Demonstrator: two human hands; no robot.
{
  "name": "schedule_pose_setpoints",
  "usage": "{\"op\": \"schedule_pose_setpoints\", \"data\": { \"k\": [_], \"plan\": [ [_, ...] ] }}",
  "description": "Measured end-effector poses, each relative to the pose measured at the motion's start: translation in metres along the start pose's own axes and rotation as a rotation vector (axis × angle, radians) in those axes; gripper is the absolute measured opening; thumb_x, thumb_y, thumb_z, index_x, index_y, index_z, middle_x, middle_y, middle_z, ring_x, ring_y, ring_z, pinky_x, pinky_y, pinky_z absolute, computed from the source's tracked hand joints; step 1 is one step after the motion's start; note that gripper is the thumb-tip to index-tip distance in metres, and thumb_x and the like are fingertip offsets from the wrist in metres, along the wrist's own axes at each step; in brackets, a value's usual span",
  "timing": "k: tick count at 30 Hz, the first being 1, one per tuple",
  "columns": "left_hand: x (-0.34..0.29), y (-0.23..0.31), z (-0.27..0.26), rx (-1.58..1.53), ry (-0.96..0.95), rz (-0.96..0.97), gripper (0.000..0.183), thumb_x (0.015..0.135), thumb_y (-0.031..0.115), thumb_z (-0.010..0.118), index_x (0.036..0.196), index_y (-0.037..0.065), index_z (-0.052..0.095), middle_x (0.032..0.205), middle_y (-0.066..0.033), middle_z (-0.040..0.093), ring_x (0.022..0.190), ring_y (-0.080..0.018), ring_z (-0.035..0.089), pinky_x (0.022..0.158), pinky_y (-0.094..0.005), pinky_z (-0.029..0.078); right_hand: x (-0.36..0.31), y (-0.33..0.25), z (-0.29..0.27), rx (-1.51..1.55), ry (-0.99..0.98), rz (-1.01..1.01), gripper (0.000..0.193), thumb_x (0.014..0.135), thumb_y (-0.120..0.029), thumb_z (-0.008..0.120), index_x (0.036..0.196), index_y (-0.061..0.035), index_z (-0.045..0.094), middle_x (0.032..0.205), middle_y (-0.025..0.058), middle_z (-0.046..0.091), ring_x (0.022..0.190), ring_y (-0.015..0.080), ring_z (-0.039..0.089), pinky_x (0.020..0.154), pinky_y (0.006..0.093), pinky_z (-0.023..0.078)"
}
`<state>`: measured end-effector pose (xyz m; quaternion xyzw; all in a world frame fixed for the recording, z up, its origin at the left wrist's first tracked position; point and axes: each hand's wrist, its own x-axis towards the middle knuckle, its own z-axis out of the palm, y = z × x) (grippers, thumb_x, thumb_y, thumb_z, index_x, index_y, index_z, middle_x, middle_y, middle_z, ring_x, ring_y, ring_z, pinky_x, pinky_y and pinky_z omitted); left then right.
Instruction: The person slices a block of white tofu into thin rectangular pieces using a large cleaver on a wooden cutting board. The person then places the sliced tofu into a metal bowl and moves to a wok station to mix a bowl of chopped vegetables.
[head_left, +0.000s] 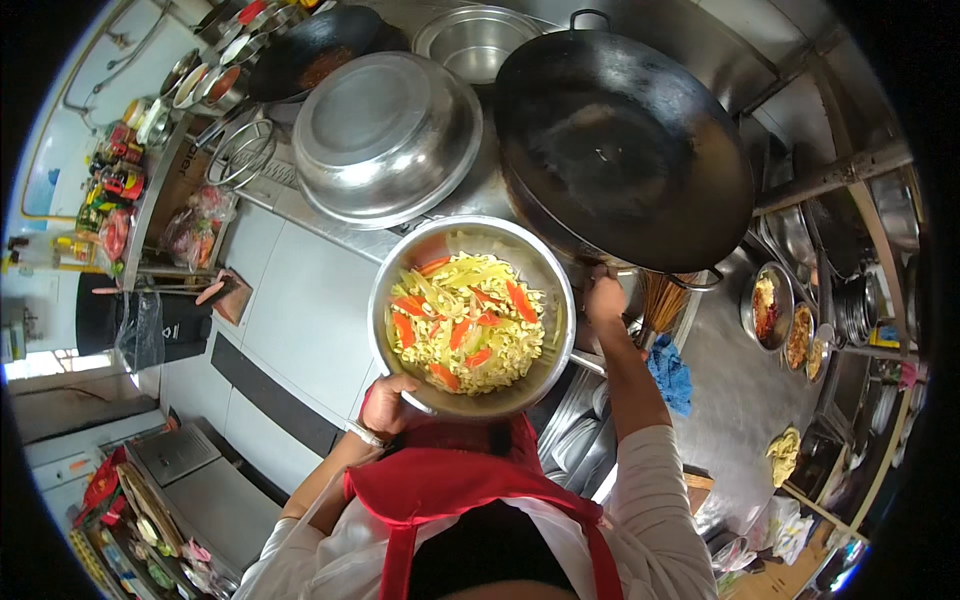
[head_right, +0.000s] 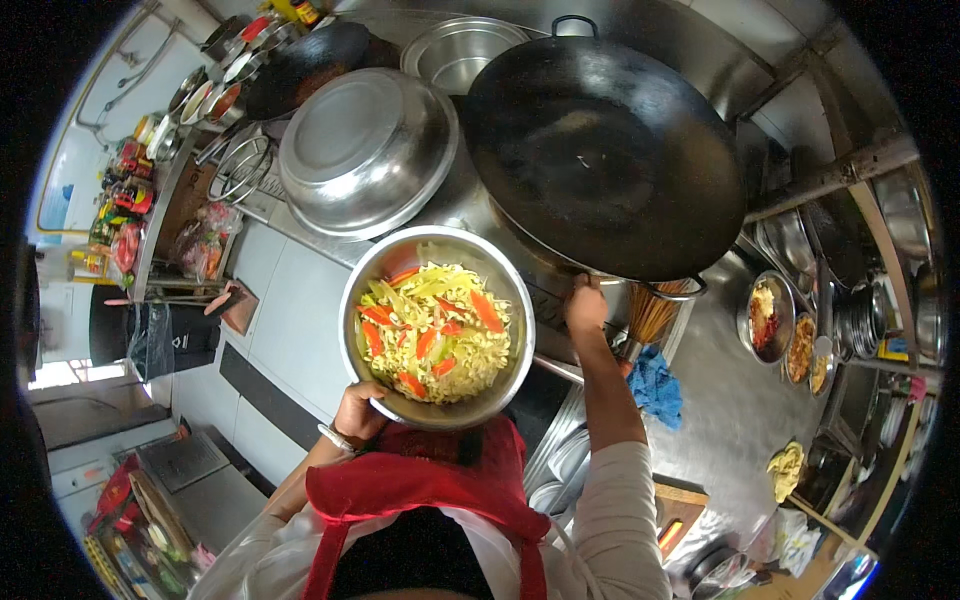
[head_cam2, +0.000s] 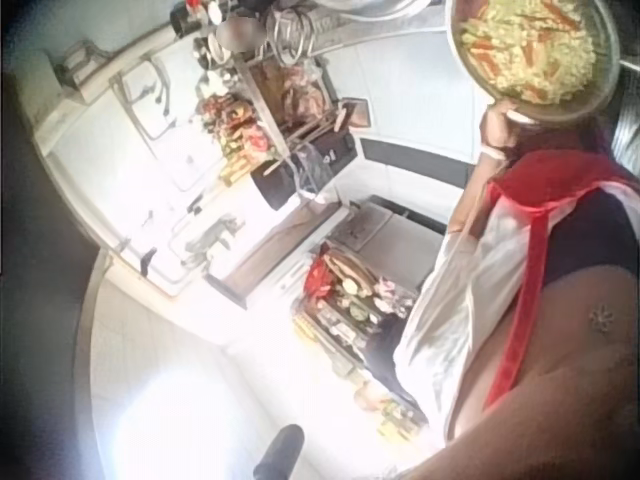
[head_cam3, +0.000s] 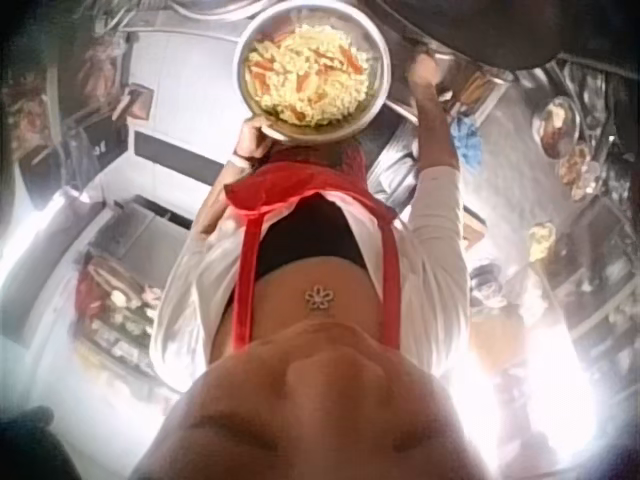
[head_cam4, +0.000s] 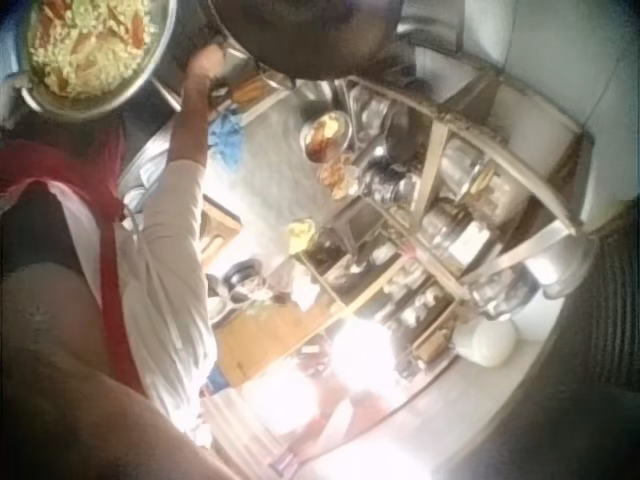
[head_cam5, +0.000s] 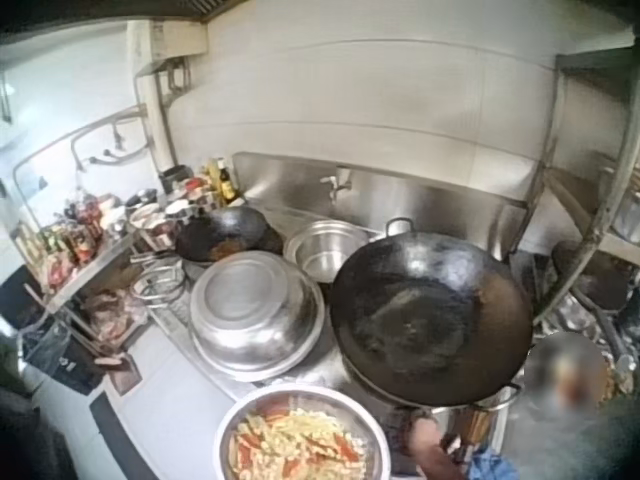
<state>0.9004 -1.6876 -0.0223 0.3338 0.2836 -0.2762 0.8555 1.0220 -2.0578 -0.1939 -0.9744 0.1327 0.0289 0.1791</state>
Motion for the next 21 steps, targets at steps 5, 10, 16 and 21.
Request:
{"op": "schedule_pose_setpoints", "data": {
  "k": [5,10,16,21],
  "plan": [
    [-0.017,0.011,-0.021,0.115,0.037,0.135,0.055,0.069,0.002,0.047,0.123,-0.005,0.043,0.118,-0.0179,0.054,0.105,-0.0315,0.054,0.093,-0.0468,0.044,-0.001,0.009,0.01,0.107,0.054,0.034,0.011,0.07,-0.017,0.06,0.078,-0.0092,0.061,0.079,0.018,0.064,0.074,0.0393,0.061,0.066,0.0452,0.05],
    [-0.043,0.029,-0.031,-0.053,0.066,0.196,0.058,0.067,-0.003,0.043,0.125,-0.007,0.037,0.116,-0.0183,0.053,0.102,-0.0315,0.056,0.085,-0.0431,0.05,-0.08,-0.115,-0.099,1.042,0.005,0.097,0.007,0.078,-0.003,0.062,0.082,0.0018,0.058,0.069,0.0069,0.059,0.066,0.0103,0.06,0.053,0.0257,0.052],
    [-0.074,0.057,-0.09,-0.121,0.064,0.311,0.056,0.068,-0.003,0.043,0.124,-0.009,0.037,0.117,-0.0203,0.052,0.102,-0.0311,0.056,0.087,-0.043,0.049,-0.156,-0.307,-0.119,0.407,-0.021,-0.569,0.025,0.08,-0.009,0.063,0.102,0.0003,0.058,0.094,0.0133,0.061,0.077,0.0241,0.063,0.061,0.0304,0.052],
    [-0.113,0.091,-0.151,-0.176,0.016,0.435,0.06,0.065,-0.004,0.045,0.124,-0.007,0.039,0.115,-0.0186,0.054,0.102,-0.0291,0.057,0.088,-0.0396,0.048,-0.163,-0.42,-0.037,0.287,-0.256,-0.448,0.064,0.076,-0.028,0.07,0.126,0.0001,0.041,0.108,0.0251,0.053,0.099,0.0356,0.056,0.085,0.0404,0.045]
  ]
}}
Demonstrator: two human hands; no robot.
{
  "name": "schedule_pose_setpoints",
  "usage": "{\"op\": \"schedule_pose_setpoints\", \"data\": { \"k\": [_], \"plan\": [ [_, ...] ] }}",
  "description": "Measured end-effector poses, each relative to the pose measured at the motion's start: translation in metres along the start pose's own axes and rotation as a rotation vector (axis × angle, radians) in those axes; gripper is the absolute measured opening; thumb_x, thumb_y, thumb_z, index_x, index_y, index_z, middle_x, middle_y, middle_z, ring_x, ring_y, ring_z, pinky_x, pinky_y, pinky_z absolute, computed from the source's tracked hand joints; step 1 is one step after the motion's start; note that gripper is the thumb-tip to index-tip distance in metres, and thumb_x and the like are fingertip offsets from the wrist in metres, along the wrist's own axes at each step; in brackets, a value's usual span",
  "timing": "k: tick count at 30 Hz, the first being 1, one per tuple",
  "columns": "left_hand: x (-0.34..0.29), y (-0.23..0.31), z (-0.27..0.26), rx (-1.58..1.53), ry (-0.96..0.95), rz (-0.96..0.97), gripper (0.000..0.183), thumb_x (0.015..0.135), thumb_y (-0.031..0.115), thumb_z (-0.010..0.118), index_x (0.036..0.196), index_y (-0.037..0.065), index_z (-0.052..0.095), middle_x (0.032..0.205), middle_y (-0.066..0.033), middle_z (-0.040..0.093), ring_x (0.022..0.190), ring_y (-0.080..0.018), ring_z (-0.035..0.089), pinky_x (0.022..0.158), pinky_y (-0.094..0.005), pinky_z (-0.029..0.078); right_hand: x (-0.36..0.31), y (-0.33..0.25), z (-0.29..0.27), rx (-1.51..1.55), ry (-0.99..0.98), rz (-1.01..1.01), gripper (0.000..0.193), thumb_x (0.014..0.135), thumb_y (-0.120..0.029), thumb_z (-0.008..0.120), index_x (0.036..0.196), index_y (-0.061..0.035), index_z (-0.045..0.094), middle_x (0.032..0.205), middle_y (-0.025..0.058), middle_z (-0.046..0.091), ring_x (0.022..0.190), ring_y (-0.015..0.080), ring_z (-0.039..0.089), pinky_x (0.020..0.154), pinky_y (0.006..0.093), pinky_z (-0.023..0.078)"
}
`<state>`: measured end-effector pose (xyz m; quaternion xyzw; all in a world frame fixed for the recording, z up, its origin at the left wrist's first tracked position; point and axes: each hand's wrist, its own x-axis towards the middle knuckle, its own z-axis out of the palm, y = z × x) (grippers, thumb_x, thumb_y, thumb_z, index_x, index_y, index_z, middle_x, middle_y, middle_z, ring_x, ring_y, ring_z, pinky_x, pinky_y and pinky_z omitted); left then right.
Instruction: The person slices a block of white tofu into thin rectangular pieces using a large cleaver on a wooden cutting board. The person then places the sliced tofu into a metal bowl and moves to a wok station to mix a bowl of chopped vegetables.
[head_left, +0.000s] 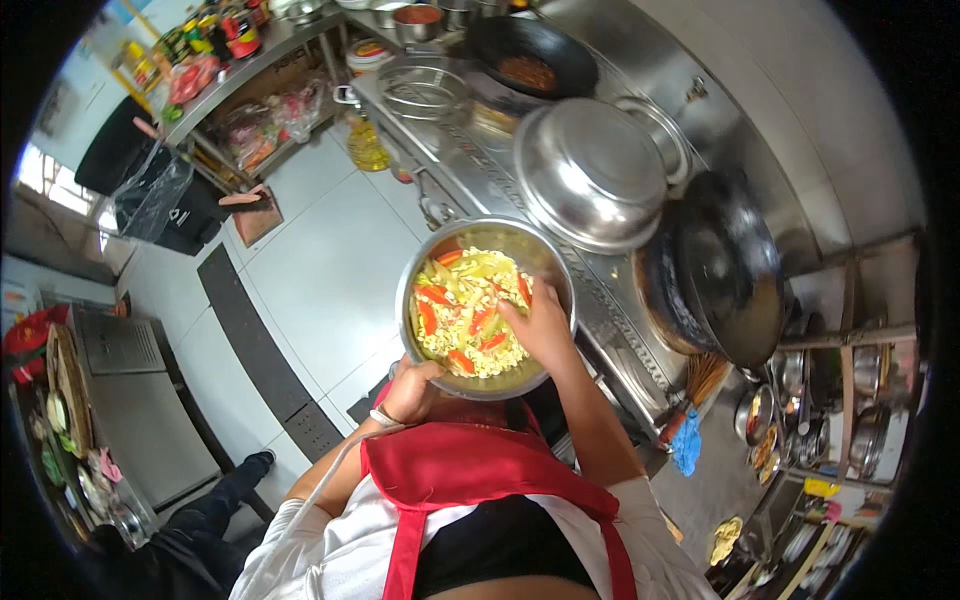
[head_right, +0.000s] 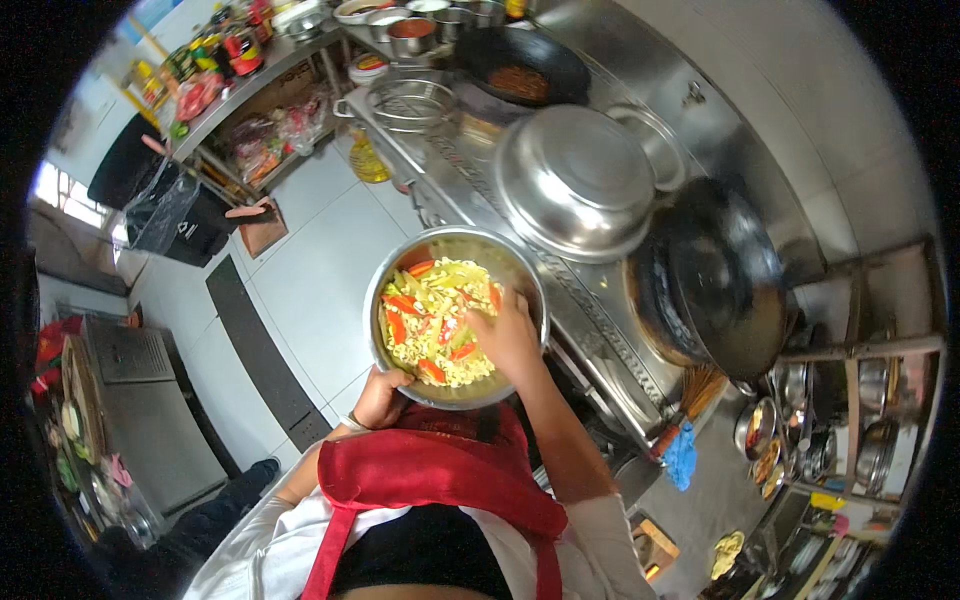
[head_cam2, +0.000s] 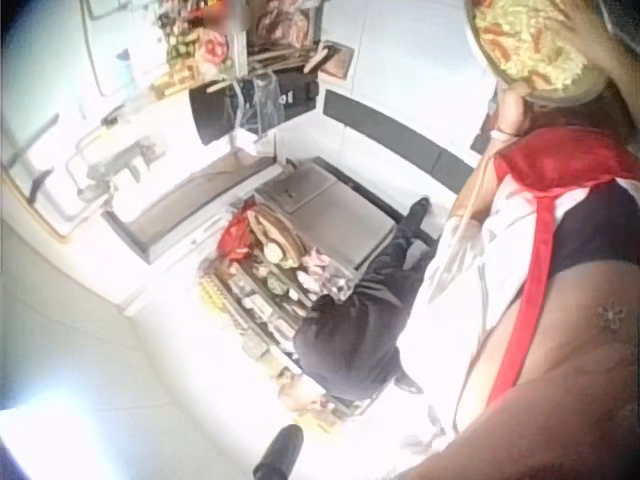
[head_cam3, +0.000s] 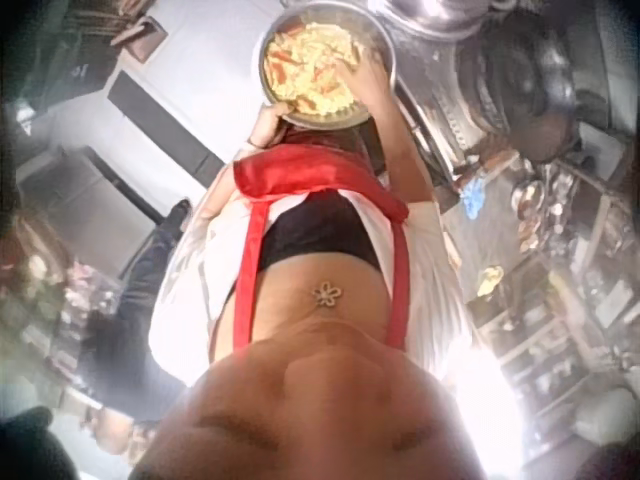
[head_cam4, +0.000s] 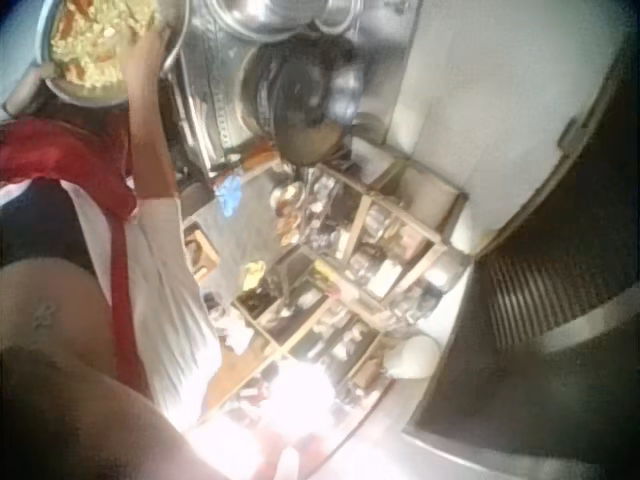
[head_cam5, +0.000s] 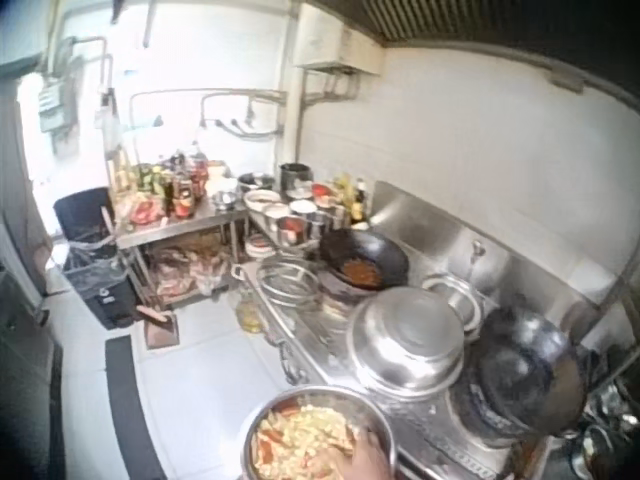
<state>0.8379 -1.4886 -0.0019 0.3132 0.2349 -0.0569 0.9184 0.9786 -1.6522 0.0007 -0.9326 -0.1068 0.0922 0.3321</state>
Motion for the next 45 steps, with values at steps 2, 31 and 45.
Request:
{"op": "schedule_pose_setpoints", "data": {
  "k": [2,31,45],
  "plan": [
    [-0.013,0.027,-0.019,0.011,-0.026,0.087,0.06,0.066,-0.005,0.045,0.126,-0.006,0.038,0.114,-0.0183,0.055,0.103,-0.0282,0.056,0.088,-0.0384,0.048,0.029,-0.033,0.042,0.355,-0.131,-0.048,0.079,0.073,-0.036,0.073,0.131,0.0006,0.035,0.123,0.0248,0.043,0.115,0.0343,0.045,0.095,0.0389,0.038],
    [-0.144,0.408,-0.409,-0.5,0.674,0.612,0.051,0.071,-0.005,0.044,0.121,-0.007,0.04,0.112,-0.0172,0.053,0.098,-0.0251,0.057,0.084,-0.0368,0.049,0.078,-0.657,0.459,-0.442,-1.259,-1.981,0.035,0.07,-0.031,0.07,0.097,-0.0103,0.064,0.111,0.0082,0.052,0.118,0.0304,0.042,0.102,0.0496,0.027],
    [-0.194,0.627,-0.587,-0.747,0.828,0.948,0.044,0.076,0.001,0.052,0.118,-0.006,0.046,0.105,-0.0157,0.059,0.092,-0.0251,0.061,0.083,-0.0389,0.05,0.085,-0.944,0.663,-0.111,-1.365,-2.041,0.05,0.074,-0.024,0.066,0.12,-0.0078,0.054,0.125,0.0156,0.048,0.121,0.0349,0.039,0.101,0.0433,0.03]
  ]
}}
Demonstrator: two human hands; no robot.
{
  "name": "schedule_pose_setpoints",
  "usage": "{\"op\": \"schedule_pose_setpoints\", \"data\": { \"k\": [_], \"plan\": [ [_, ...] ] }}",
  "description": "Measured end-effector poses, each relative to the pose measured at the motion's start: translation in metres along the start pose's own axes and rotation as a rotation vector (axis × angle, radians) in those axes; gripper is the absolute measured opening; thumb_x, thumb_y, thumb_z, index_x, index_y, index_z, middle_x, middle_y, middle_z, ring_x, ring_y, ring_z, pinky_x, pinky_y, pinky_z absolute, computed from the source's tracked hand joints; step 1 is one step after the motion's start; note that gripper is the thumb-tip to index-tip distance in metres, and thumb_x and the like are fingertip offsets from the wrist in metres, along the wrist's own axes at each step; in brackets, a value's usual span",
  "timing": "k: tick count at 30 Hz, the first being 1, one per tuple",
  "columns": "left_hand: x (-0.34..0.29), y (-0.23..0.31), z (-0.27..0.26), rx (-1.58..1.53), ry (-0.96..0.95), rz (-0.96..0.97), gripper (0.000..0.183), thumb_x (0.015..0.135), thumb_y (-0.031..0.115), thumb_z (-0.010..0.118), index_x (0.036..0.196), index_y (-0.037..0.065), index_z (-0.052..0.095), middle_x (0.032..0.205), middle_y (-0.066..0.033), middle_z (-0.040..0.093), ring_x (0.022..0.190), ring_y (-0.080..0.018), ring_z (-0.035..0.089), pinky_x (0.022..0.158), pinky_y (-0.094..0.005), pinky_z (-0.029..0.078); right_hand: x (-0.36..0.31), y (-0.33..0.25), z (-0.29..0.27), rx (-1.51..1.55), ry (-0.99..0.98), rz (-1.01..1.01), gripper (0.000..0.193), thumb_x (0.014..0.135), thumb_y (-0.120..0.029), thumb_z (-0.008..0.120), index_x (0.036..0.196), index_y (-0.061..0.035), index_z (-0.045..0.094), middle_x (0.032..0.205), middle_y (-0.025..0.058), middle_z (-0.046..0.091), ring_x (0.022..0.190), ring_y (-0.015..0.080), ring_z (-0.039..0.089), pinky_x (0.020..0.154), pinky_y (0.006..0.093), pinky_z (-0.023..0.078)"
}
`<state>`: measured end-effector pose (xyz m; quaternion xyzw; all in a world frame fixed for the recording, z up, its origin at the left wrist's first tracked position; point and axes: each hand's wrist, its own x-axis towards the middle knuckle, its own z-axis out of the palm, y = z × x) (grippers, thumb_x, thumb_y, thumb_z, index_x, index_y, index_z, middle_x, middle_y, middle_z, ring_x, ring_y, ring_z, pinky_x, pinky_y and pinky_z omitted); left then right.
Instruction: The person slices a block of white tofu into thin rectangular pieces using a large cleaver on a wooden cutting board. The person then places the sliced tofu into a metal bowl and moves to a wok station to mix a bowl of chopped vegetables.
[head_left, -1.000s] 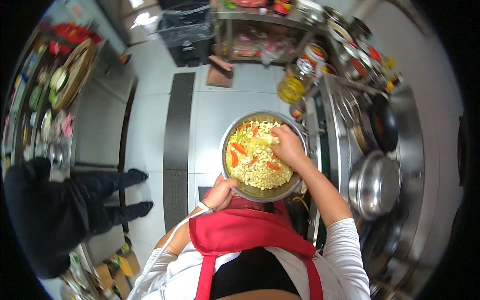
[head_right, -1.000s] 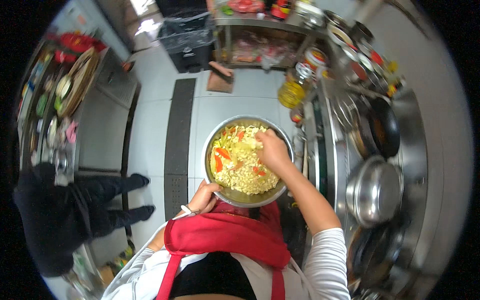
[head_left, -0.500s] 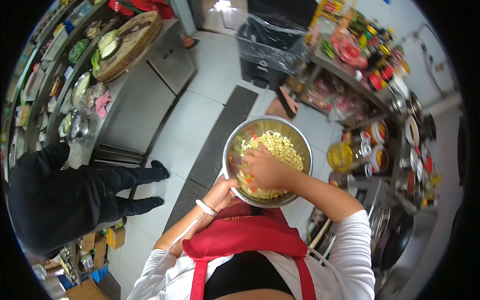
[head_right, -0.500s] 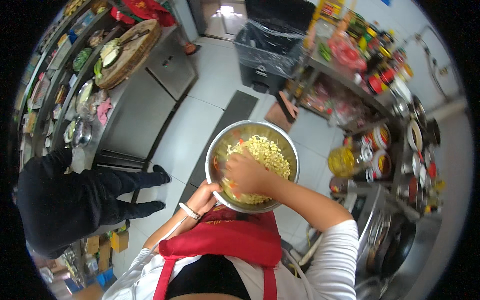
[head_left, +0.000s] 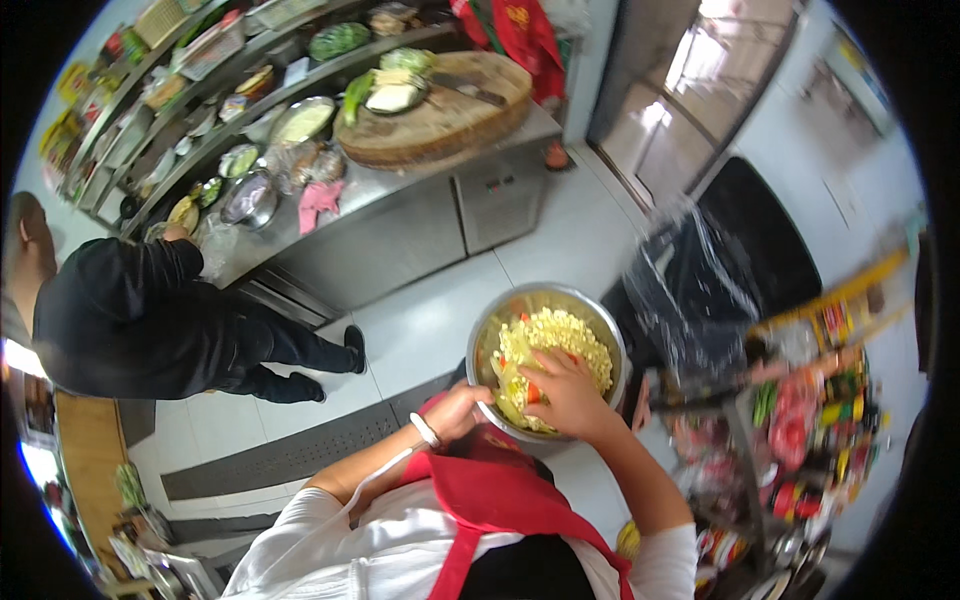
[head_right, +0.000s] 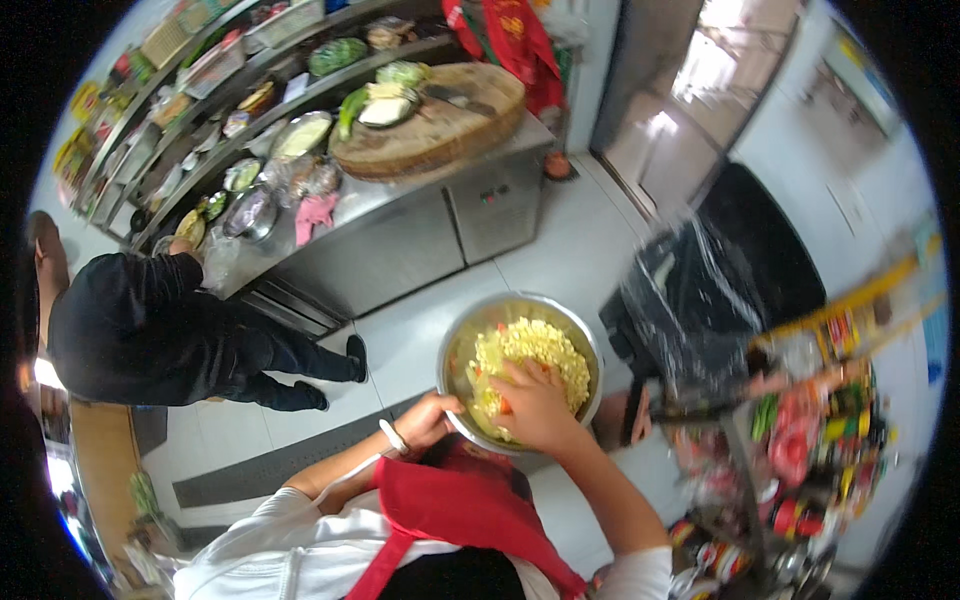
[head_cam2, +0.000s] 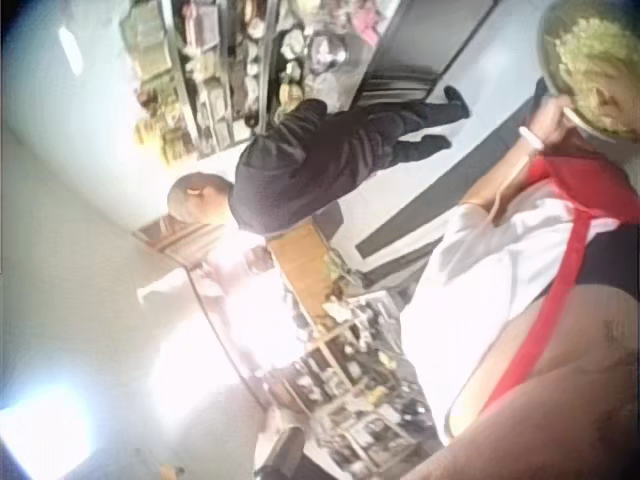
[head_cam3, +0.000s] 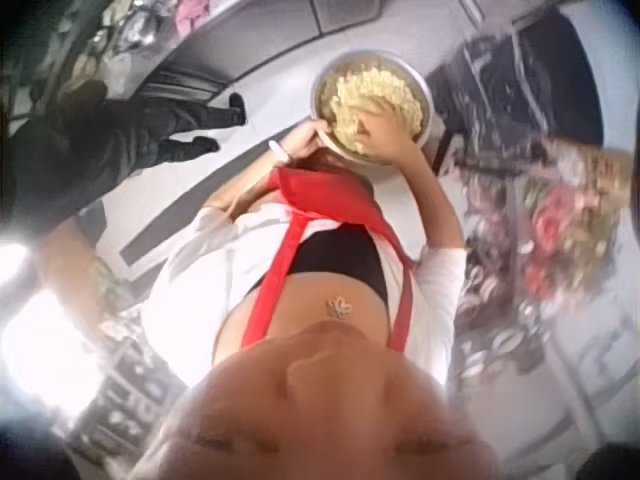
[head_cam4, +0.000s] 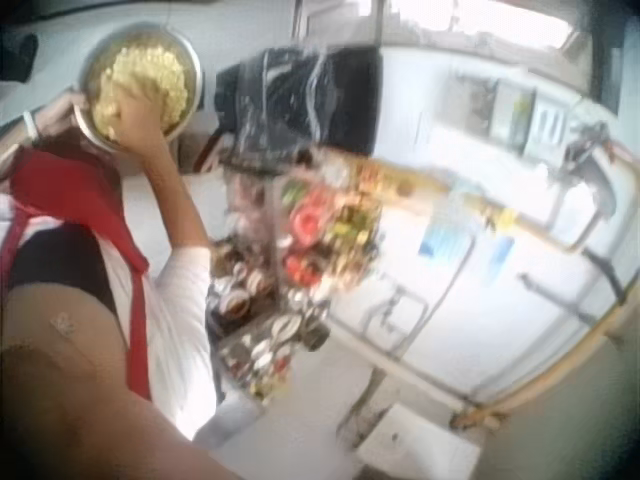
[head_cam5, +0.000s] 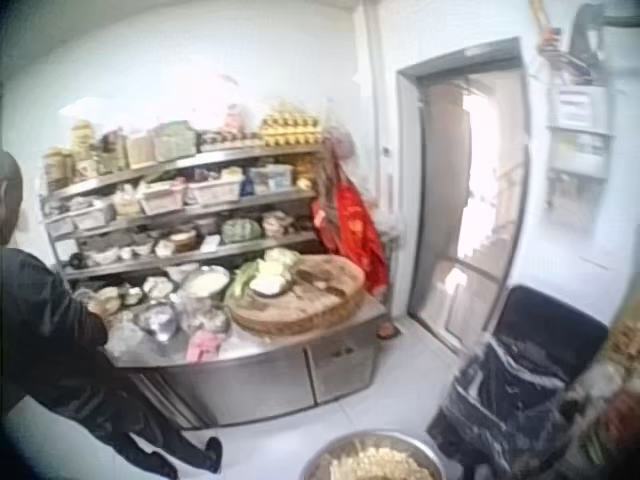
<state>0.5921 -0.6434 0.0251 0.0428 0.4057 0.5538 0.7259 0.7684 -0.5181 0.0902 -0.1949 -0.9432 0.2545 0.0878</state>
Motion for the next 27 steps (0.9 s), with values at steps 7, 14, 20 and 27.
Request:
{"op": "schedule_pose_setpoints", "data": {
  "k": [7,14,20,27],
  "plan": [
    [0.141,0.122,0.019,-0.019,0.007,0.135,0.046,0.075,0.0,0.049,0.12,-0.011,0.044,0.113,-0.0199,0.057,0.102,-0.0279,0.058,0.09,-0.038,0.047,0.158,0.112,-0.074,0.226,0.403,0.059,0.018,0.072,-0.002,0.064,0.09,-0.0007,0.063,0.091,0.0147,0.06,0.081,0.0286,0.059,0.072,0.0329,0.047],
    [0.346,0.252,0.111,0.22,-0.146,0.144,0.055,0.077,0.003,0.052,0.128,-0.003,0.034,0.122,-0.016,0.049,0.111,-0.0256,0.05,0.096,-0.0375,0.041,0.253,0.305,-0.183,0.184,0.455,0.126,0.008,0.077,-0.001,0.062,0.084,-0.0029,0.064,0.088,0.0117,0.065,0.083,0.0286,0.062,0.074,0.0362,0.049],
    [0.481,0.333,0.173,-0.045,-0.056,0.02,0.044,0.076,-0.003,0.045,0.12,-0.01,0.04,0.117,-0.0223,0.051,0.106,-0.0328,0.055,0.093,-0.0438,0.046,0.343,0.424,-0.297,0.229,0.503,0.257,0.023,0.08,-0.001,0.059,0.102,-0.0017,0.057,0.119,0.0127,0.056,0.108,0.0287,0.054,0.091,0.0332,0.042],
    [0.672,0.424,0.269,0.019,0.051,-0.052,0.049,0.072,-0.003,0.042,0.12,-0.011,0.038,0.114,-0.0205,0.052,0.102,-0.0328,0.056,0.086,-0.0407,0.05,0.441,0.7,-0.405,0.819,0.812,0.411,0.027,0.088,-0.007,0.055,0.115,-0.0013,0.051,0.119,0.0088,0.055,0.106,0.0191,0.055,0.087,0.0312,0.045]
  ]
}}
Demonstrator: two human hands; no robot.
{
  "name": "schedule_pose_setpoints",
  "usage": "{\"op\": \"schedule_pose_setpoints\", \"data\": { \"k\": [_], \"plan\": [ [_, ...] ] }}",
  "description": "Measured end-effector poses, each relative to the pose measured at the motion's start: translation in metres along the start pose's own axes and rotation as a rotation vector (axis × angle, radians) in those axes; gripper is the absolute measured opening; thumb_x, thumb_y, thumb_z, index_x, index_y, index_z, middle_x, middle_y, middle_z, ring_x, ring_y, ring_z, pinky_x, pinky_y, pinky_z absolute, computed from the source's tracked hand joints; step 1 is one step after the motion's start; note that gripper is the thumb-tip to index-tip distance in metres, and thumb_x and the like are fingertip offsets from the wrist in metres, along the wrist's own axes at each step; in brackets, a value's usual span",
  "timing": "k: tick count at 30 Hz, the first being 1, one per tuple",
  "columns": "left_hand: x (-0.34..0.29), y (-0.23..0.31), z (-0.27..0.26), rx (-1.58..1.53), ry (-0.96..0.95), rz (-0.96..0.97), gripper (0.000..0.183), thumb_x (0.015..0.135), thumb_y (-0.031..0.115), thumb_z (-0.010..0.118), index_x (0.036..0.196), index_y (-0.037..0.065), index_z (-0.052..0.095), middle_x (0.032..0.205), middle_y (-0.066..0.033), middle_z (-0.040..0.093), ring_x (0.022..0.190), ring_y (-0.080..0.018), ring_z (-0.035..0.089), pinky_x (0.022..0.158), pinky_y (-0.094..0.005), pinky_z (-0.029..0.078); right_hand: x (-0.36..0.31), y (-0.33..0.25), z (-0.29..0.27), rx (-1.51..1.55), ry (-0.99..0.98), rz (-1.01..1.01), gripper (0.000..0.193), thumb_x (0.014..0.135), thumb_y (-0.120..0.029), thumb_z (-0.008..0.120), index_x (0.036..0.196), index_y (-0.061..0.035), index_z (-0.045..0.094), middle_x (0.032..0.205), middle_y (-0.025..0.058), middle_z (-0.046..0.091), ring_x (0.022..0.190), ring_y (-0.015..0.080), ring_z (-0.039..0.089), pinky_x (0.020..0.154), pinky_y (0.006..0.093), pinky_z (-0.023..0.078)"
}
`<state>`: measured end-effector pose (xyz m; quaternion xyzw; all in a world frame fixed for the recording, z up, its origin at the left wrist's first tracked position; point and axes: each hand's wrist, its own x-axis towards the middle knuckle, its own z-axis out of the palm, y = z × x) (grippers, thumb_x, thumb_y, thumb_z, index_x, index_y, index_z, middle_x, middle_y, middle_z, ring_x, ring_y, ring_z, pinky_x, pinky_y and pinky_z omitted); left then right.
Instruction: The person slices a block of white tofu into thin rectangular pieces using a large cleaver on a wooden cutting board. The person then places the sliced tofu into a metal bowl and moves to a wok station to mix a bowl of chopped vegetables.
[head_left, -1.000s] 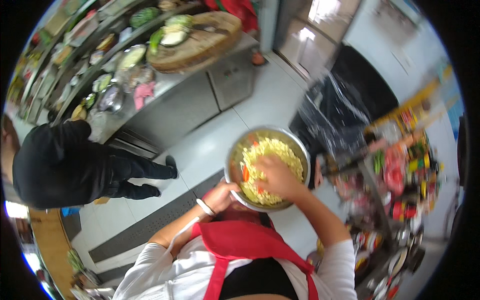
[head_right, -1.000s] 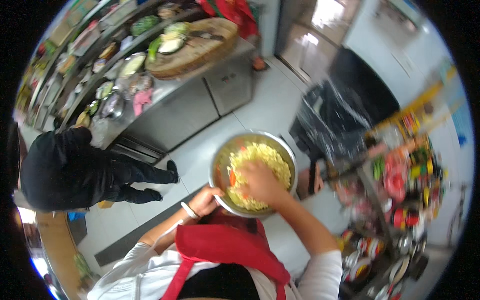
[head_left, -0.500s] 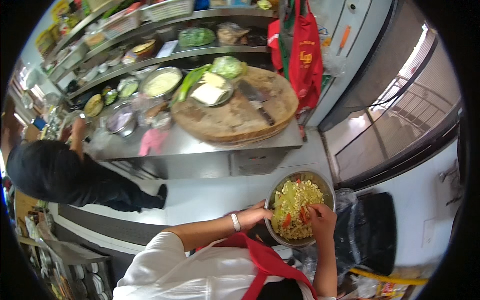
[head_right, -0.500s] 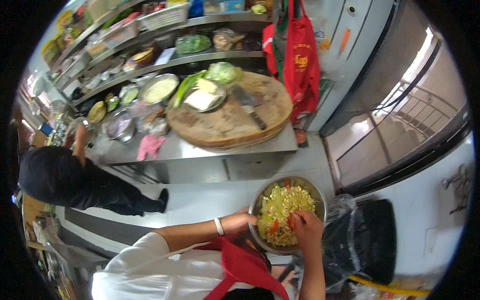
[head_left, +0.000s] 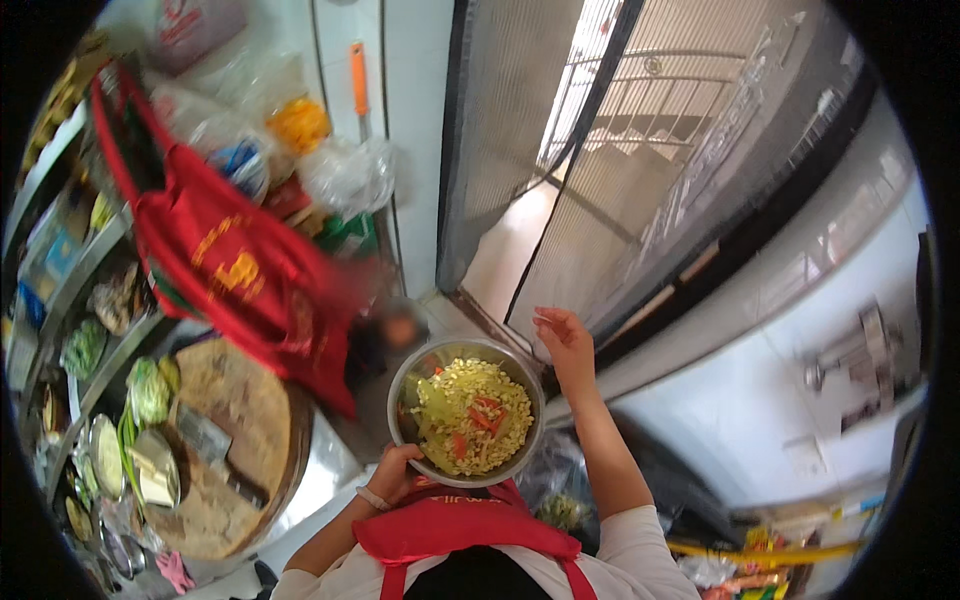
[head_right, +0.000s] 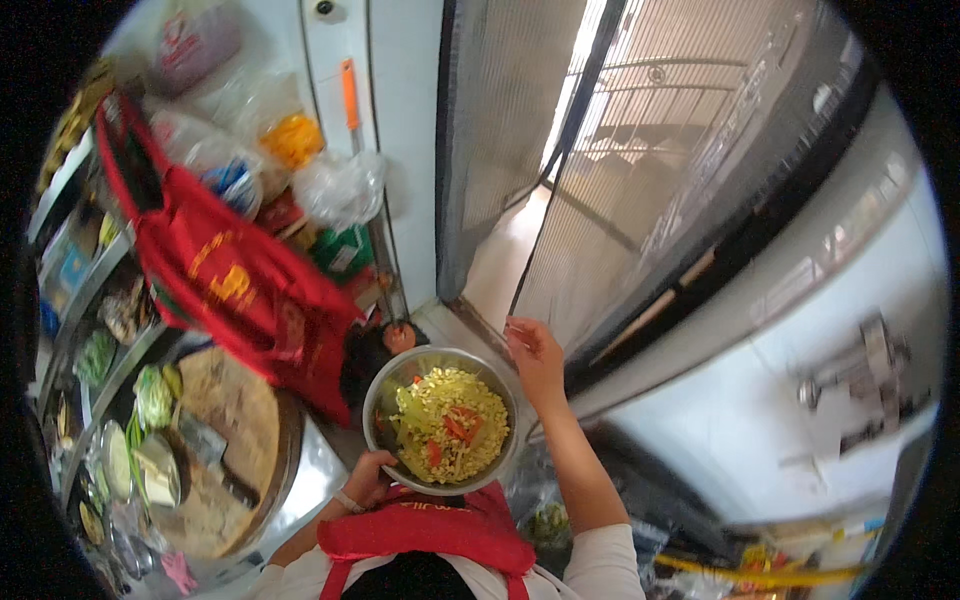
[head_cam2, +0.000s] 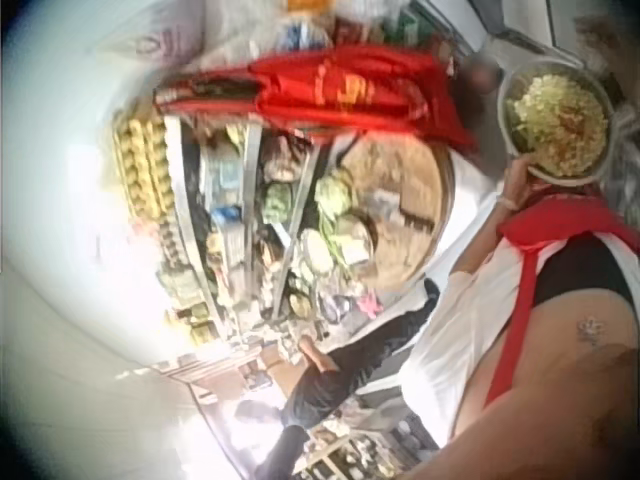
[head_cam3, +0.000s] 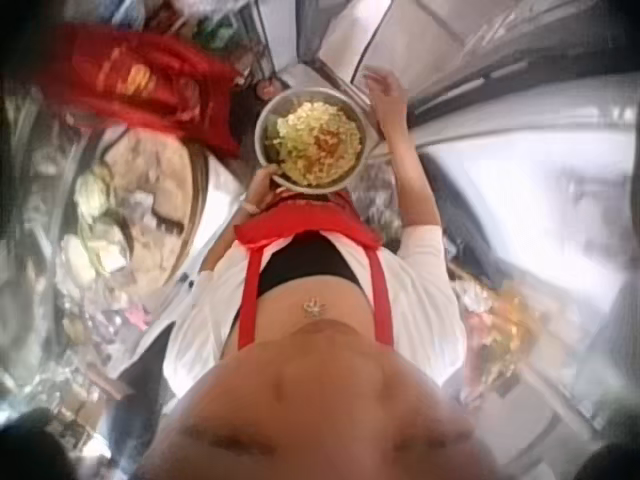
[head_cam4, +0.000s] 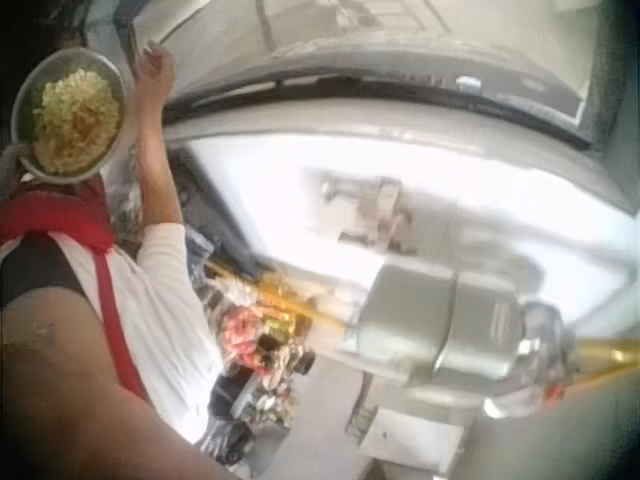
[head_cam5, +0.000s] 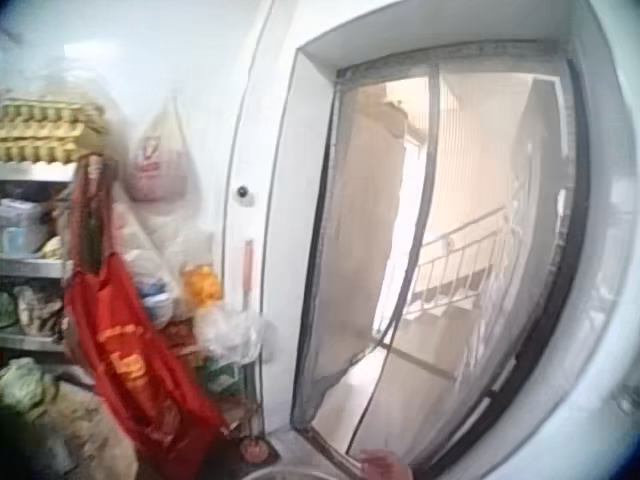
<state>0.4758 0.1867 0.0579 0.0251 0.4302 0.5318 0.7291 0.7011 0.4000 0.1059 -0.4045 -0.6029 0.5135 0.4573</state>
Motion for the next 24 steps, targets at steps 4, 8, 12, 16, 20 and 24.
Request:
{"op": "schedule_pose_setpoints", "data": {
  "k": [4,8,12,16,20,24],
  "plan": [
    [0.102,0.048,0.053,-0.143,-0.029,0.034,0.046,0.072,0.002,0.047,0.117,-0.006,0.043,0.112,-0.016,0.053,0.102,-0.0299,0.055,0.089,-0.0418,0.047,0.186,0.041,-0.033,0.005,0.006,0.101,0.042,0.088,-0.014,0.056,0.125,0.0008,0.042,0.127,0.013,0.047,0.108,0.0217,0.053,0.085,0.0315,0.047],
    [0.173,0.088,0.113,-0.152,0.083,-0.047,0.045,0.074,0.004,0.047,0.117,-0.005,0.042,0.113,-0.0165,0.052,0.101,-0.0286,0.055,0.089,-0.0414,0.046,0.338,0.096,-0.047,-0.365,0.23,0.234,0.065,0.085,-0.029,0.06,0.132,0.0051,0.031,0.133,0.0223,0.039,0.118,0.0322,0.044,0.094,0.0375,0.039],
    [0.291,0.139,0.176,-0.119,0.044,-0.026,0.042,0.075,0.003,0.047,0.115,-0.004,0.042,0.111,-0.0162,0.052,0.1,-0.0267,0.055,0.088,-0.0411,0.047,0.506,0.117,-0.096,-0.564,0.331,0.005,0.061,0.089,-0.038,0.052,0.124,0.0092,0.04,0.129,0.0272,0.042,0.12,0.036,0.042,0.096,0.0404,0.037],
    [0.434,0.176,0.232,-0.021,0.171,-0.012,0.038,0.075,0.001,0.049,0.112,-0.004,0.047,0.106,-0.0141,0.056,0.095,-0.0246,0.057,0.083,-0.0381,0.048,0.637,0.155,-0.181,-0.762,0.255,0.001,0.042,0.09,-0.036,0.051,0.08,0.0041,0.058,0.073,0.0215,0.062,0.071,0.037,0.06,0.063,0.0421,0.045],
    [0.598,0.23,0.314,0.012,0.067,-0.065,0.034,0.074,0.001,0.05,0.107,-0.003,0.048,0.104,-0.0123,0.054,0.095,-0.0247,0.054,0.085,-0.0379,0.046,0.804,0.175,-0.28,-0.84,0.055,-0.074,0.046,0.086,-0.04,0.057,0.074,0.0049,0.061,0.062,0.0192,0.059,0.058,0.0318,0.059,0.055,0.0399,0.043],
    [0.748,0.283,0.38,-0.013,0.039,-0.213,0.047,0.073,0.003,0.051,0.12,-0.002,0.043,0.118,-0.0136,0.051,0.108,-0.0279,0.049,0.098,-0.0383,0.038,0.937,0.166,-0.235,-0.611,-0.658,0.281,0.043,0.084,-0.045,0.057,0.09,-0.0038,0.066,0.081,0.0159,0.067,0.073,0.0235,0.065,0.072,0.04,0.05]
  ]
}}
